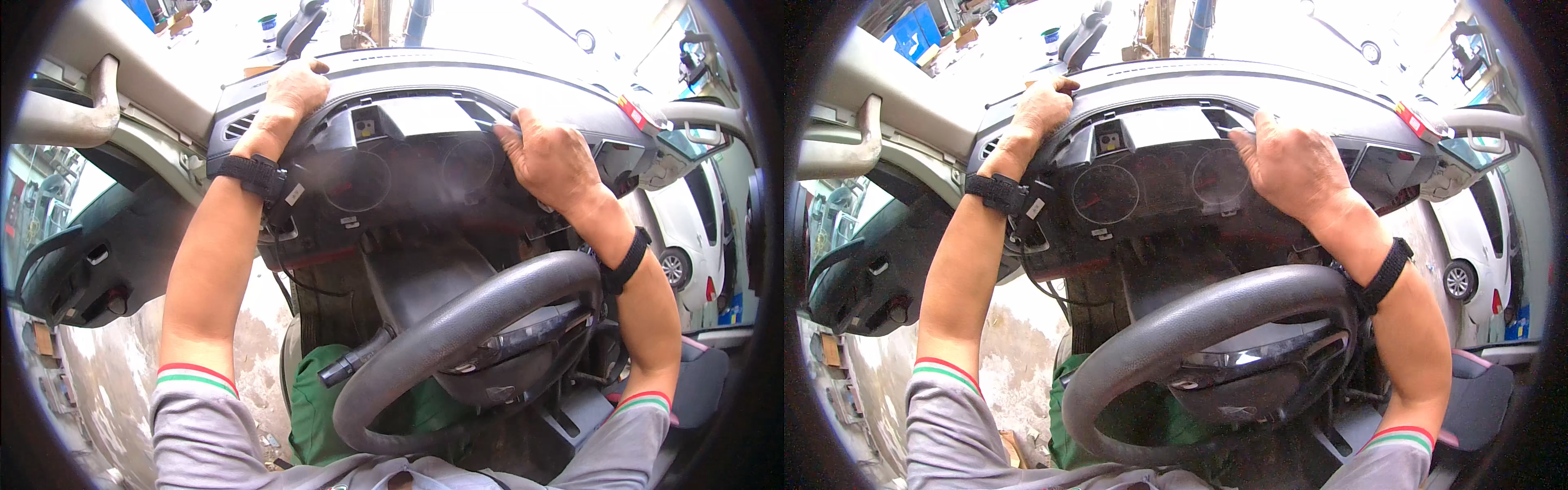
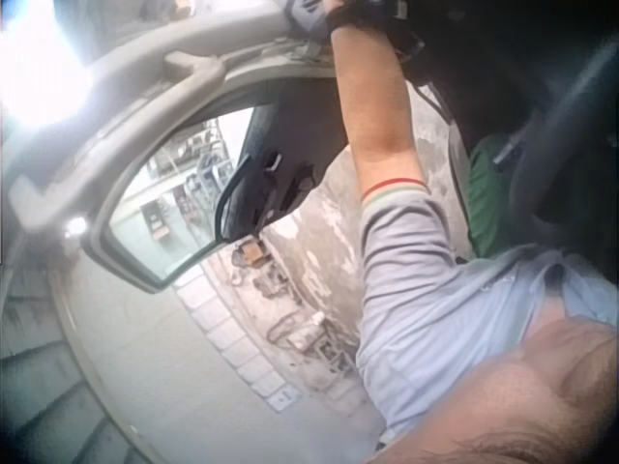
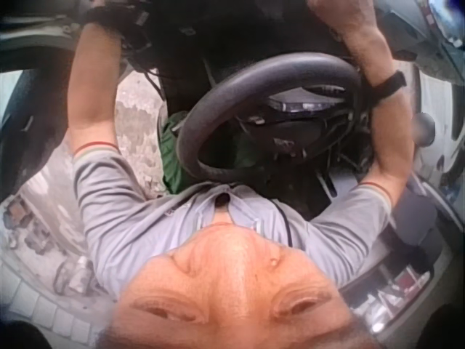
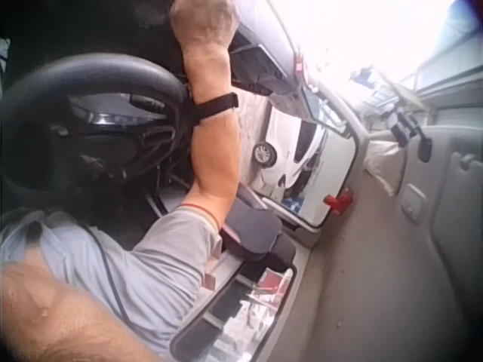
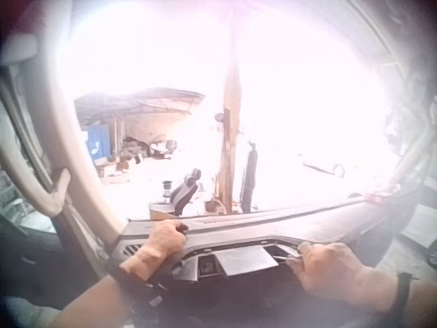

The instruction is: The person uses a screwdriver to pry and loosen the dashboard panel around the instrument cluster and then pulls the panel off by hand.

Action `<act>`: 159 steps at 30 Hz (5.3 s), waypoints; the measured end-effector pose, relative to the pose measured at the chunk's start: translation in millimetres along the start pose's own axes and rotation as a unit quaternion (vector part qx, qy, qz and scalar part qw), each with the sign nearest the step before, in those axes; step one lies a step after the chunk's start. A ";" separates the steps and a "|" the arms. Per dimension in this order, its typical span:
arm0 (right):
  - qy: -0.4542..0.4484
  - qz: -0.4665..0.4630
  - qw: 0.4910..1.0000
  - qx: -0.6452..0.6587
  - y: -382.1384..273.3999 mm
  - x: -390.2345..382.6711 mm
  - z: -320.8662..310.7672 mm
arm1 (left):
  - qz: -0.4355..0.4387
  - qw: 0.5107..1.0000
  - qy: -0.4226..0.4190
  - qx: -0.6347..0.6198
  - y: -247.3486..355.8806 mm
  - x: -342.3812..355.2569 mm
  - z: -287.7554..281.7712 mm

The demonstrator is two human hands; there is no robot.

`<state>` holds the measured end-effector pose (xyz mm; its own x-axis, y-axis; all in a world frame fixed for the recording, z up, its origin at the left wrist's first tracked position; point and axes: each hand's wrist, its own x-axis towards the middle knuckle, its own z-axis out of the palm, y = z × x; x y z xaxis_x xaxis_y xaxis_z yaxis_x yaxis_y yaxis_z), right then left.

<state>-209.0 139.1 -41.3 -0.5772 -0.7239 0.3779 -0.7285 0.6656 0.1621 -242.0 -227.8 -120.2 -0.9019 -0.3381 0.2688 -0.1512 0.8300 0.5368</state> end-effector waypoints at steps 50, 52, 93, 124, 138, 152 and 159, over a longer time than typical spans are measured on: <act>0.145 0.021 0.989 -0.037 19.1 -14.2 29.0 | -0.013 0.994 -0.062 -0.091 19.7 -21.1 -19.7; 0.173 -0.041 0.984 -0.011 20.8 -15.2 29.7 | -0.036 0.988 -0.073 -0.128 19.6 -20.3 -17.7; 0.227 -0.038 0.971 0.069 17.7 -16.4 29.5 | -0.013 0.990 -0.011 -0.142 -2.6 -12.0 -9.4; 0.141 -0.069 0.987 0.035 16.0 -22.9 18.2 | -0.013 0.999 -0.022 -0.048 14.6 -11.8 -8.4; 0.180 -0.078 0.980 0.035 19.4 -26.5 32.6 | -0.038 0.995 -0.037 -0.083 4.4 -7.2 -8.2; 0.112 0.027 0.992 0.050 10.0 -24.4 23.6 | -0.069 0.991 -0.045 -0.108 13.8 -13.1 -13.2; 0.115 -0.157 0.980 -0.026 12.5 -16.3 14.5 | -0.089 0.987 -0.052 -0.123 20.4 -16.7 -15.0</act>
<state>-214.1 156.6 -58.7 -0.2241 -0.8389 0.4961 -0.8344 0.4281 0.3471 -224.0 -211.9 -101.8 -0.9086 -0.4107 0.0762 -0.2197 0.6250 0.7491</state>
